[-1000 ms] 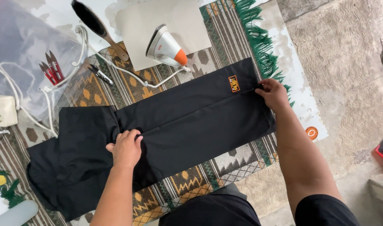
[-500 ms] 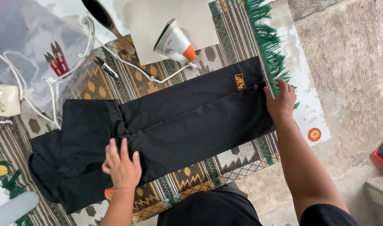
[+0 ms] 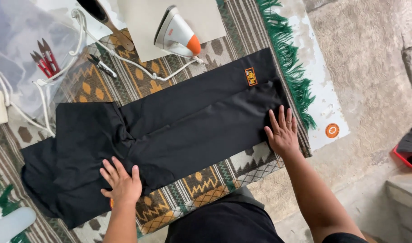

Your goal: The person irons a black garment laid on a patterned mat, repeatedly smoothing and folding sections while using an electric iron. The person also uses a small blade to trim loose threads from the garment during the process.

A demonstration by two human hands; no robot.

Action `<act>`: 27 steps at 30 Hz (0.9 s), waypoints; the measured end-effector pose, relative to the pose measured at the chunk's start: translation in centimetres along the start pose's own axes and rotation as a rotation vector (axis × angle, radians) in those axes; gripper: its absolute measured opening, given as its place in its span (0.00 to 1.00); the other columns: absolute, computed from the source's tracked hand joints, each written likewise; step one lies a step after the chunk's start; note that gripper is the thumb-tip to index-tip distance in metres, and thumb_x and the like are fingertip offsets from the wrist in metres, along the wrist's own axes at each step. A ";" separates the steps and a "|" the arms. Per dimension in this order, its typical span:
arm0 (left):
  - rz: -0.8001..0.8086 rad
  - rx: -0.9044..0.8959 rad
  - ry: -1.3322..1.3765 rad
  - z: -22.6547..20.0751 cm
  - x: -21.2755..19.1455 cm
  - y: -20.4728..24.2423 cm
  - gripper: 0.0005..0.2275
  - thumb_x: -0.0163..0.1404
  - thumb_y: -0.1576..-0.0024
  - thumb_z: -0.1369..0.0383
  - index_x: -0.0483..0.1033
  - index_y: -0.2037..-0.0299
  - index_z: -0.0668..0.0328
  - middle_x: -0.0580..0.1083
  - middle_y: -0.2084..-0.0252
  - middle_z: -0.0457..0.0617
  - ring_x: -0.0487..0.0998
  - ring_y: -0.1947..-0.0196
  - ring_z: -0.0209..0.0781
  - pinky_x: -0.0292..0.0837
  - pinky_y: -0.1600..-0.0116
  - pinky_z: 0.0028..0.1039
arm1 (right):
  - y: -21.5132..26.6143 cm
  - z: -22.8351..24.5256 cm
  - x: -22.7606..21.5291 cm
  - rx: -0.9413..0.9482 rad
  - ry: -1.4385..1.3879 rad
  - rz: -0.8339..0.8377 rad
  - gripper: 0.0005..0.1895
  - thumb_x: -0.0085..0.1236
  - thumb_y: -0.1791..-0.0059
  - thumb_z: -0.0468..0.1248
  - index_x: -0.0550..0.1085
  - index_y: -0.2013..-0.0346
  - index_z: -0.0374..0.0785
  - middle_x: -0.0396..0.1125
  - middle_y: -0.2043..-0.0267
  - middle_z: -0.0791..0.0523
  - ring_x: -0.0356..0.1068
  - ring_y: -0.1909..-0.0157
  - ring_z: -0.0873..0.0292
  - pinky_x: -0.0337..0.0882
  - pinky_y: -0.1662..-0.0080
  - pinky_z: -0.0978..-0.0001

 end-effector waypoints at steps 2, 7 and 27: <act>-0.078 0.096 0.063 1.4 1.9 -1.9 0.36 0.26 0.36 0.43 0.25 0.21 0.41 0.19 0.20 0.41 0.20 0.20 0.47 0.35 0.29 0.71 | 0.8 0.0 -0.5 -0.007 0.006 -0.042 0.36 0.30 0.43 0.60 0.46 0.21 0.58 0.30 0.17 0.53 0.25 0.18 0.46 0.29 0.25 0.49; -0.344 0.316 0.419 5.9 1.9 -3.2 0.26 0.33 0.31 0.51 0.49 0.21 0.37 0.45 0.18 0.42 0.42 0.19 0.47 0.41 0.32 0.62 | 1.4 1.5 -1.6 -0.045 0.001 -0.105 0.34 0.32 0.43 0.60 0.48 0.21 0.62 0.35 0.17 0.54 0.31 0.18 0.46 0.33 0.23 0.47; -0.624 0.189 0.554 28.7 1.7 -7.7 0.16 0.53 0.38 0.51 0.76 0.45 0.44 0.73 0.55 0.40 0.74 0.50 0.47 0.71 0.49 0.46 | 10.8 45.2 4.9 -0.783 -0.316 0.068 0.23 0.66 0.55 0.52 0.77 0.48 0.50 0.73 0.65 0.60 0.74 0.56 0.54 0.76 0.53 0.63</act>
Point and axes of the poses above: each hand's wrist, its own y-axis away from the middle knuckle, its own x-axis out of the palm, z = x × y, the point moved 7 cm from there along -y, towards the middle knuckle
